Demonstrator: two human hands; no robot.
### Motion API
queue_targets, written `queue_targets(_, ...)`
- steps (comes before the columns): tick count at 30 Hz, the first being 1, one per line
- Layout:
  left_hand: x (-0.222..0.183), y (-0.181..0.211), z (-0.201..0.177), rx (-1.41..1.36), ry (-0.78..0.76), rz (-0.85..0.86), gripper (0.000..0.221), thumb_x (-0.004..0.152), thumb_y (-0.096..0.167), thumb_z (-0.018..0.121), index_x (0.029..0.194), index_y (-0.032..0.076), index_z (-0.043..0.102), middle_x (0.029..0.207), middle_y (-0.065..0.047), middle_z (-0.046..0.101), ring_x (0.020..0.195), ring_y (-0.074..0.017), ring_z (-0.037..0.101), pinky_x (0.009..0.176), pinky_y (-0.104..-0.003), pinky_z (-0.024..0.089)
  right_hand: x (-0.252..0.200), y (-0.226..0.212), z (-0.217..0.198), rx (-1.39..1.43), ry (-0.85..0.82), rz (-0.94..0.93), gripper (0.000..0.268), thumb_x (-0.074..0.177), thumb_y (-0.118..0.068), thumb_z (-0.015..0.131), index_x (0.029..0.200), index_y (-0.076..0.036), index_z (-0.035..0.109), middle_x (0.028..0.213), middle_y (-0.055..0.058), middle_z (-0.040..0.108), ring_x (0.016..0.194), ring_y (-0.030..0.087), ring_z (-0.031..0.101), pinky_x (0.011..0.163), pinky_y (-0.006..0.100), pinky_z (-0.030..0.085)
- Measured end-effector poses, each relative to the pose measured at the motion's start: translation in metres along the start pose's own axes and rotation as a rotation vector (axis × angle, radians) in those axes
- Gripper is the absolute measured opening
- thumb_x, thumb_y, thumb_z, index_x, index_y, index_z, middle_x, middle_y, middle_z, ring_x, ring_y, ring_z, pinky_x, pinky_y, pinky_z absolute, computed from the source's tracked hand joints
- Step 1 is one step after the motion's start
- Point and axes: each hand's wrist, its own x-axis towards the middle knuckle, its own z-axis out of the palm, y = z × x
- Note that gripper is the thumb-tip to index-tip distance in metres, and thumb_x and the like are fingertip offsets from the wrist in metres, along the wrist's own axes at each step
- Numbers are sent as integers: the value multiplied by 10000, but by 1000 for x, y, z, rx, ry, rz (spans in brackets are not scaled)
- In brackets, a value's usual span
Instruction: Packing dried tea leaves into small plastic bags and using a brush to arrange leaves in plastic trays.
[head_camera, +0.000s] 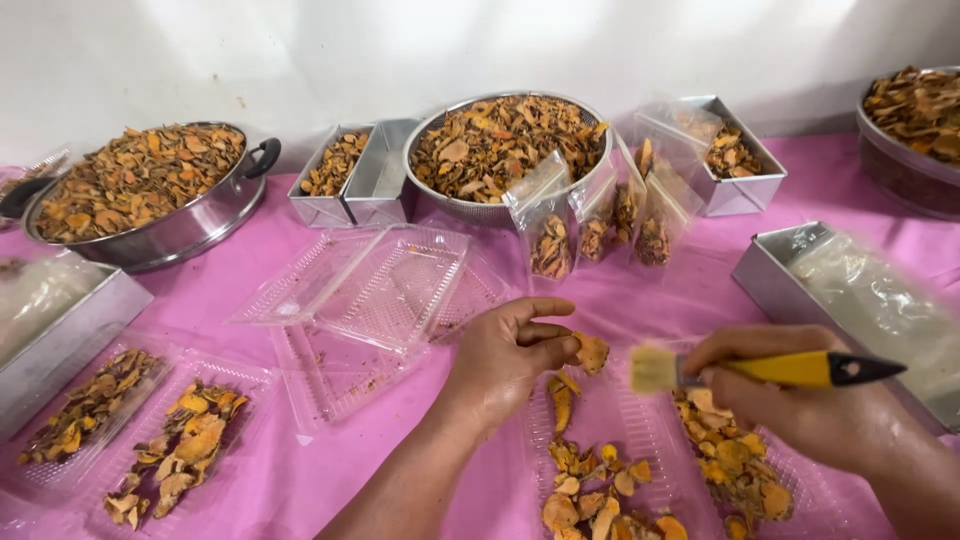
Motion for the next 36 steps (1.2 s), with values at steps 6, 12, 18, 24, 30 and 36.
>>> queue_targets(6,-5,2,11,65,-2,115,474,875,12,729,1335,117,680,954,-73,826,917,-159,806,963,-301,634,36,44,8,918,-100,-456,195,931,-71,670,1031,91,708,661,226,721,490,319,704,425,427,592)
queue_targets(12,-4,-16,12,-51,-42,504,484,857,43,759,1329,62,654,940,-55,779,899,-153,753,941,-286,626,42,60,-6,969,-516,-289,186,861,10,635,893,138,765,527,188,658,339,228,547,252,292,410)
queue_targets(18,8,-31,12,-16,-68,711,422,896,-31,746,1290,101,672,976,-53,770,931,-146,749,974,-309,628,49,56,7,1230,-545,-256,238,981,-74,578,1035,72,758,703,162,758,466,227,651,417,294,513)
queue_targets(24,-1,-20,5,178,-116,761,351,919,-45,704,1243,88,680,1074,-101,753,963,-174,763,941,-296,661,28,41,-4,765,-335,-129,200,871,57,642,884,182,799,501,268,667,342,284,575,267,345,419)
queue_targets(30,26,-53,-6,1202,-30,900,315,764,98,841,1072,114,782,932,-50,784,861,-230,688,847,-417,527,34,43,-10,794,-284,-177,201,886,26,629,909,168,770,532,269,638,395,315,558,331,377,425)
queue_targets(36,26,-64,1,1497,1,863,194,761,21,831,749,119,664,651,-4,634,698,-231,554,666,-383,415,35,43,-7,765,-274,-210,199,905,10,627,954,140,769,556,247,667,401,298,576,329,341,418)
